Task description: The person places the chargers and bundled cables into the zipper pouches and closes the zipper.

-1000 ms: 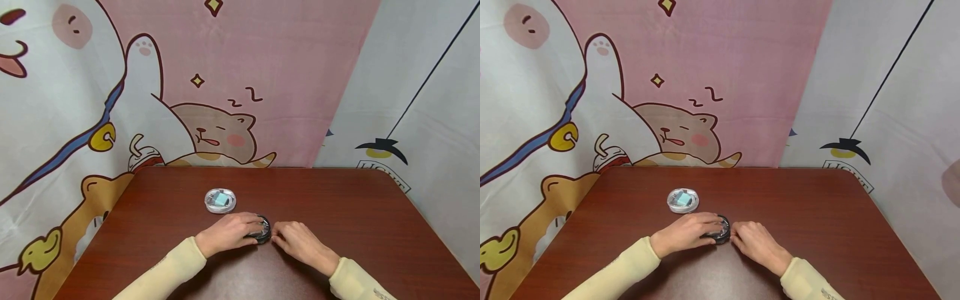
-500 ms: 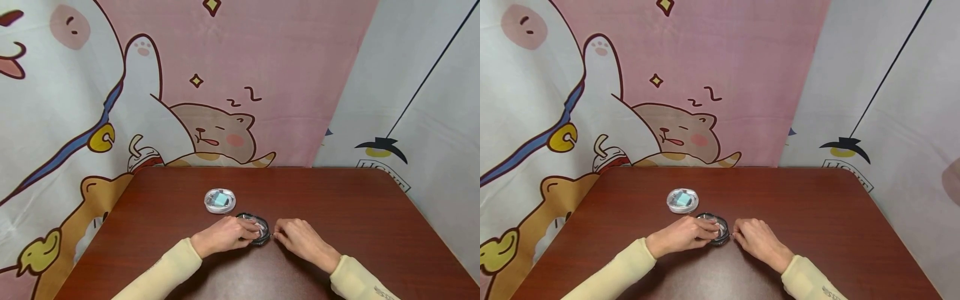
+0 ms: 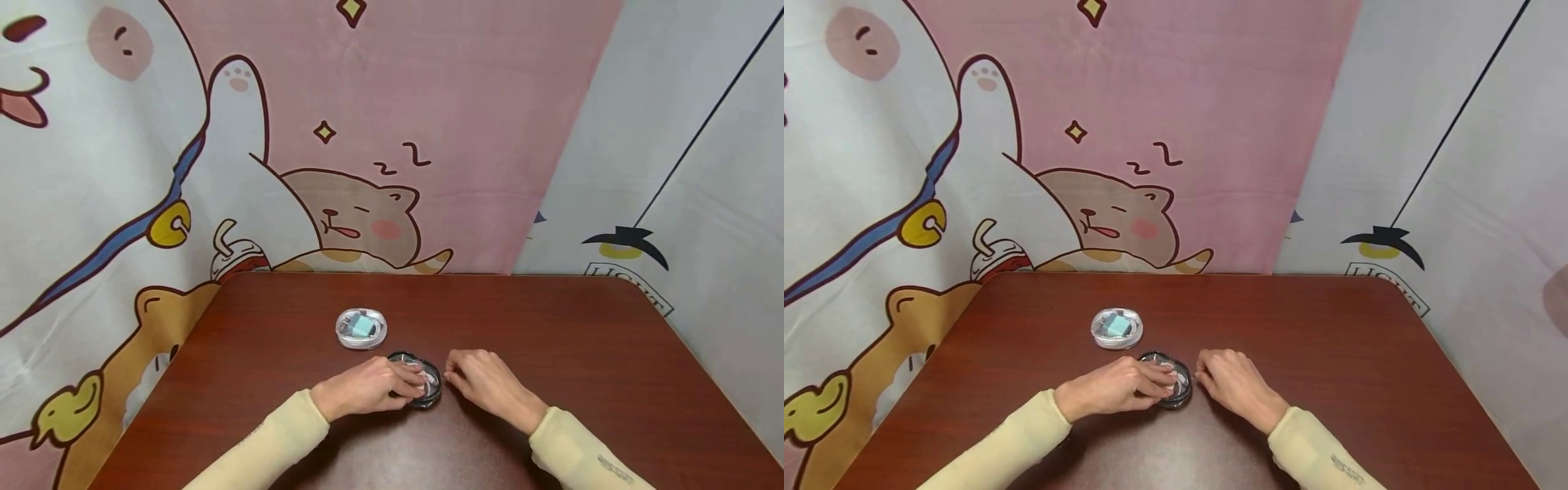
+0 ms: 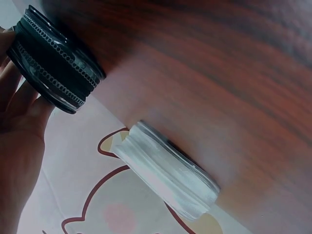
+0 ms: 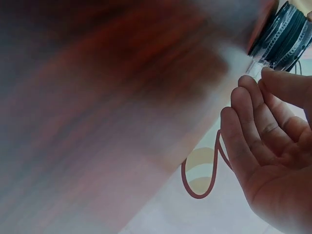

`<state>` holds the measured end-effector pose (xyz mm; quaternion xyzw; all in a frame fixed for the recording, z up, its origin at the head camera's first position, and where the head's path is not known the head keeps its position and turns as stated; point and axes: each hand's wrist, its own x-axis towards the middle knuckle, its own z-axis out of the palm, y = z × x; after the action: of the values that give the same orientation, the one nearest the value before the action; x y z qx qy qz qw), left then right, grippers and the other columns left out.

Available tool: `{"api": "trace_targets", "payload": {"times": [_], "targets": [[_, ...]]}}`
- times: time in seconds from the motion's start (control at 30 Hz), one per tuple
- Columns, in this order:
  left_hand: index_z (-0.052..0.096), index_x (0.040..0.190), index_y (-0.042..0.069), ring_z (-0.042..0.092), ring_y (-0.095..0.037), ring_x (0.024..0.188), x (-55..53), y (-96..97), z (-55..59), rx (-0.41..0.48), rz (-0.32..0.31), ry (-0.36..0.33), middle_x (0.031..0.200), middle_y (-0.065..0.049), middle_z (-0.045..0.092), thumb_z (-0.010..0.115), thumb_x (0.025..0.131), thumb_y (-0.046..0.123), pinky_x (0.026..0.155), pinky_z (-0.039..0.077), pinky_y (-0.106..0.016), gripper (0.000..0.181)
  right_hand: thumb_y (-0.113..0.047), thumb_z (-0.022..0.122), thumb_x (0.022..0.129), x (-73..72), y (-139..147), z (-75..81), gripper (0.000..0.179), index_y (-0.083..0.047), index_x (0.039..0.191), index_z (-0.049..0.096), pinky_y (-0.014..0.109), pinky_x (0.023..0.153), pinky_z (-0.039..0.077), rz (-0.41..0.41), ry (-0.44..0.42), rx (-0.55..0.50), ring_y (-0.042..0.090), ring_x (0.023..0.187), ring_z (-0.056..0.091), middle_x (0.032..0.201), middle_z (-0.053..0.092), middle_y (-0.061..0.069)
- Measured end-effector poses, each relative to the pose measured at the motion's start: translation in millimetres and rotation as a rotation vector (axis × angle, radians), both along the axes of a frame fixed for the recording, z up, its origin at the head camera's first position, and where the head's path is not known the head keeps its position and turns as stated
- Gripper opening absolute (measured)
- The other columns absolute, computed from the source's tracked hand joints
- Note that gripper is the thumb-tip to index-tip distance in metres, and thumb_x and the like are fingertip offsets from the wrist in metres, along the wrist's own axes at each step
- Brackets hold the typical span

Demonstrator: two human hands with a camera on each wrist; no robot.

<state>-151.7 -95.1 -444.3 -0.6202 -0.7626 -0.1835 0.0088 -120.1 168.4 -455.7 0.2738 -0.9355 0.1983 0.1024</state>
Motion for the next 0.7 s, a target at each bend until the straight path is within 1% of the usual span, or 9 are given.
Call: {"api": "trace_targets", "payload": {"times": [0.3, 0.43, 0.6, 0.7], "targets": [[0.079, 0.117, 0.008, 0.064, -0.019, 0.126, -0.5, 0.6, 0.6, -0.011, -0.012, -0.013, 0.124, -0.006, 0.073, 0.074, 0.095, 0.008, 0.109, 0.044, -0.026, 0.023, -0.012, 0.085, 0.085, -16.0, -6.0, -0.3, 0.022, -0.021, 0.081, 0.065, 0.026, 0.053, 0.045, 0.009, -0.005, 0.036, 0.003, 0.062, 0.053, 0.075, 0.061, -0.014], [0.079, 0.118, 0.008, 0.064, -0.019, 0.126, -1.3, 0.6, 0.3, -0.011, -0.013, -0.013, 0.125, -0.006, 0.073, 0.073, 0.096, 0.009, 0.109, 0.043, -0.025, 0.023, -0.012, 0.085, 0.085, -18.6, -7.7, 0.1, 0.022, -0.021, 0.081, 0.066, 0.026, 0.053, 0.045, 0.002, -0.007, 0.035, 0.003, 0.062, 0.055, 0.075, 0.061, -0.014], [0.080, 0.117, 0.008, 0.065, -0.017, 0.125, -1.8, 0.5, 0.2, -0.007, -0.009, 0.004, 0.124, -0.005, 0.074, 0.074, 0.096, 0.009, 0.108, 0.044, -0.024, 0.022, -0.012, 0.085, 0.084, -20.2, -9.0, -0.2, 0.022, -0.021, 0.080, 0.066, 0.026, 0.053, 0.046, 0.003, 0.006, 0.027, 0.004, 0.062, 0.055, 0.074, 0.061, -0.015], [0.080, 0.118, 0.010, 0.064, -0.015, 0.126, -1.2, 1.2, -1.8, -0.013, 0.009, 0.014, 0.125, -0.004, 0.073, 0.074, 0.096, 0.011, 0.109, 0.043, -0.024, 0.022, -0.013, 0.084, 0.085, -19.9, -7.0, 1.0, 0.019, -0.020, 0.083, 0.068, 0.027, 0.056, 0.048, 0.016, -0.019, 0.026, 0.004, 0.064, 0.057, 0.076, 0.064, -0.014]]}}
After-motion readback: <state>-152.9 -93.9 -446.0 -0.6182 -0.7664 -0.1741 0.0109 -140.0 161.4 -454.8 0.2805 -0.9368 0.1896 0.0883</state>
